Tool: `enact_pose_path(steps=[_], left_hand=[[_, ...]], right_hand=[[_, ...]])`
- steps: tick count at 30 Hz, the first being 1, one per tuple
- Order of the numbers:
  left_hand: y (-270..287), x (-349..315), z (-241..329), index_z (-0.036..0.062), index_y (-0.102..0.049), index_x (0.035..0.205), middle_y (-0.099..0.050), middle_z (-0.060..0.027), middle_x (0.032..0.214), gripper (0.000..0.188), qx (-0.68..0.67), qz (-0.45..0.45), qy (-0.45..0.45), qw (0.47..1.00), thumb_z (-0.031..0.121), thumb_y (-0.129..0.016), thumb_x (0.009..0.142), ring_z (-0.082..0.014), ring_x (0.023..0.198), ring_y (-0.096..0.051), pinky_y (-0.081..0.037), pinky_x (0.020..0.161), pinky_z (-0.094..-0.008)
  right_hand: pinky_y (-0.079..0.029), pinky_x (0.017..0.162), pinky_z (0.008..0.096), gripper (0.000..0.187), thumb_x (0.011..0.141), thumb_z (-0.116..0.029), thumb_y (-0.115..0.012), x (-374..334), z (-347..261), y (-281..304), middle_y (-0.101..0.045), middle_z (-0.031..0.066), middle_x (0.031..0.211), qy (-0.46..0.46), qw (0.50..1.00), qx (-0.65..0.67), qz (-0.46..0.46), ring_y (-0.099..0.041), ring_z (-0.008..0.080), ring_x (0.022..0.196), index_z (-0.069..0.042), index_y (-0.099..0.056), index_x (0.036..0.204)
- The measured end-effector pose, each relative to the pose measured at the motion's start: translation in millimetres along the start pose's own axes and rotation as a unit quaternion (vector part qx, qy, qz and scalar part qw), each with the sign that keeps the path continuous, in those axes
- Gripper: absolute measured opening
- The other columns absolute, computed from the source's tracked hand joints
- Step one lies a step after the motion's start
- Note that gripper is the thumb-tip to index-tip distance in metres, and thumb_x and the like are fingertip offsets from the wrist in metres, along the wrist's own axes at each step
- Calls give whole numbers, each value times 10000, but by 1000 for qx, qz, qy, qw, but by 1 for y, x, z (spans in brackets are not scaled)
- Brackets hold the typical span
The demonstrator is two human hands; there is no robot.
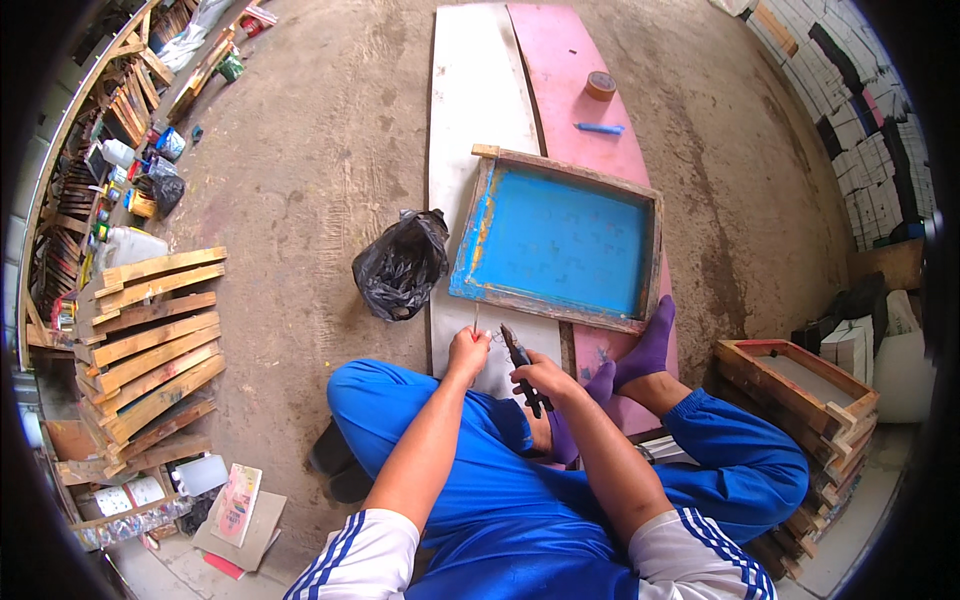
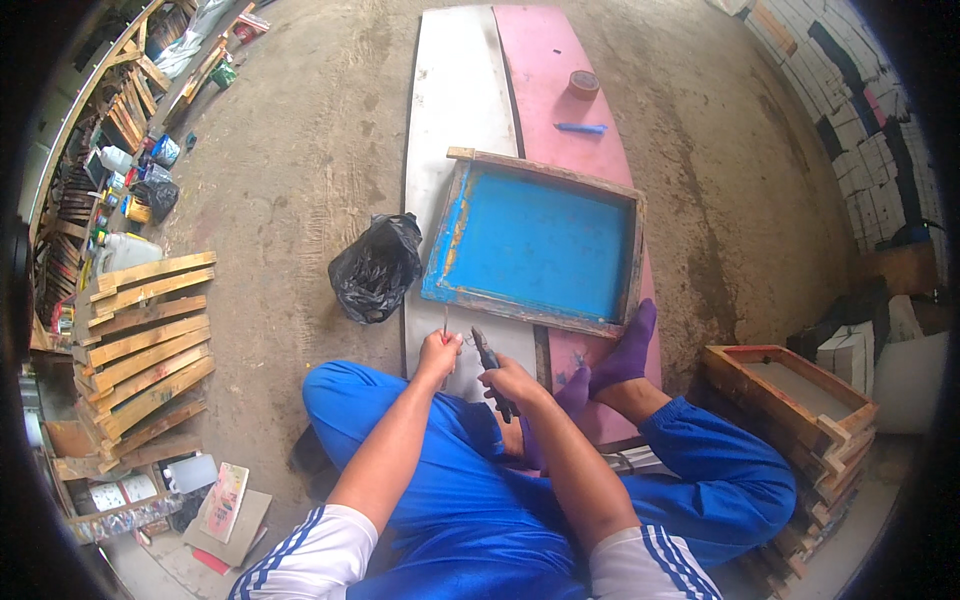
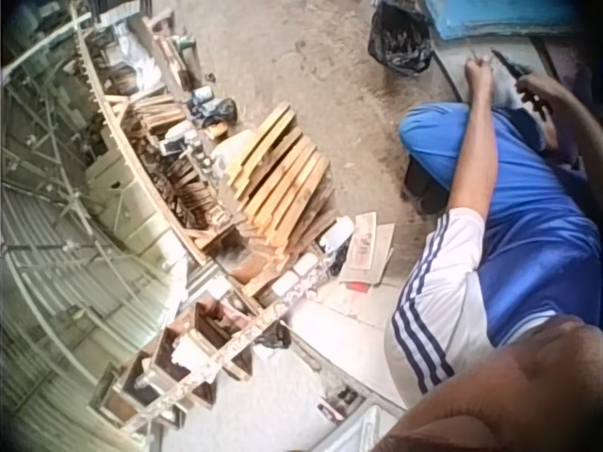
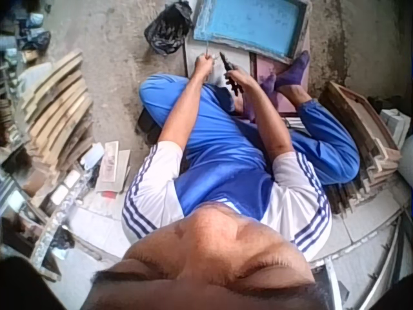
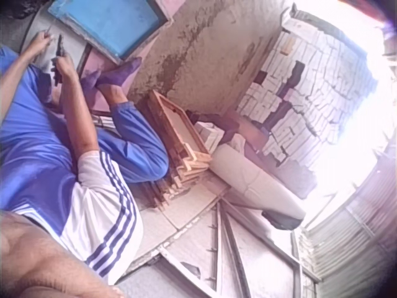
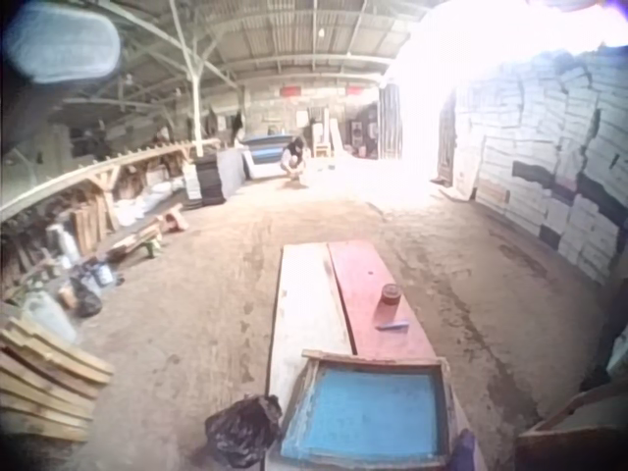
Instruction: The person sits on the floor and uses pliers to remove nails from a wooden frame with a blue screen. They then use a hammer to tap the frame and continue removing nails, placing them into a black plastic bag.
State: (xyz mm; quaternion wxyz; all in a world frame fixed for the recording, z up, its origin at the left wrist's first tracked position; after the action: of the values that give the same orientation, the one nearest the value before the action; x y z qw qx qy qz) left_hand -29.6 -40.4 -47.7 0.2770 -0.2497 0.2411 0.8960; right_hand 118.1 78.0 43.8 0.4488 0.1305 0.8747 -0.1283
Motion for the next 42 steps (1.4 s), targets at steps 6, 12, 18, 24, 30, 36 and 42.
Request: enact_pose_path(steps=[6, 12, 18, 24, 30, 36, 42], left_hand=[[10, 2, 3, 34, -691, 712, -712, -165, 699, 486, 119, 61, -17, 991, 481, -764, 889, -341, 711, -716, -545, 697, -470], [22, 5, 13, 36, -671, 670, -694, -126, 644, 511, -6, 116, 25, 993, 478, -738, 919, -277, 624, -691, -532, 647, -446], [20, -4, 39, 32, -666, 672, -674, -90, 615, 489, -50, 97, 41, 993, 438, -735, 935, -209, 574, -652, -505, 591, -409], [24, 0, 32, 23, -667, 675, -669, -92, 615, 490, -64, 128, 20, 989, 426, -728, 946, -207, 542, -635, -487, 547, -394], [21, 2, 32, 35, -683, 730, -647, -53, 608, 419, -110, 118, 28, 987, 379, -726, 966, -154, 500, -583, -437, 478, -360], [13, -4, 45, 48, -699, 868, -664, -16, 686, 299, -183, 55, -16, 981, 322, -721, 985, -109, 503, -555, -421, 457, -334], [12, 0, 27, 44, -690, 864, -676, -59, 698, 288, -52, 84, -40, 994, 302, -711, 989, -182, 616, -627, -501, 599, -380]], right_hand=[[-561, 646, 442, 328, 957, -204, -674, 6, -24, -8, -646, 127, 1076, 42, 999, 24, 12, -699, 253, 935, -61, -543, 1221], [-551, 599, 418, 285, 944, -181, -668, 30, -37, -24, -613, 104, 969, 48, 997, 50, 40, -686, 238, 858, -55, -539, 1165], [-525, 550, 373, 248, 918, -130, -655, 54, -33, -30, -584, 90, 867, 75, 991, 58, 99, -632, 212, 723, -17, -546, 1110], [-448, 472, 386, 246, 869, -57, -614, 42, -44, -55, -578, 93, 754, 47, 979, 39, 195, -577, 201, 597, -14, -545, 1101], [-476, 493, 384, 408, 879, -45, -588, 35, -37, -40, -614, 83, 772, 7, 984, 163, 71, -603, 201, 602, -114, -581, 1282], [-564, 570, 405, 512, 927, -61, -569, 23, -13, -27, -670, 102, 872, -23, 990, 132, -39, -672, 207, 686, -162, -541, 1427], [-573, 565, 407, 378, 928, -68, -583, 12, -2, -28, -670, 130, 914, -17, 985, 154, -70, -685, 225, 708, -94, -498, 1295]])
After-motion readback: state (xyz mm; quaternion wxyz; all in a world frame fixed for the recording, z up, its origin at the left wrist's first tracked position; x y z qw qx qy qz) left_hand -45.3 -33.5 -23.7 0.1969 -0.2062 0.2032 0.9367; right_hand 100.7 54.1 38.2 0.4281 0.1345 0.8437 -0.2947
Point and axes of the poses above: each hand's wrist, its own x-axis towards the middle knuckle, its own y-axis out of the back of the hand, z = x × y, the point moved 4 cm from there along x, towards the middle knuckle
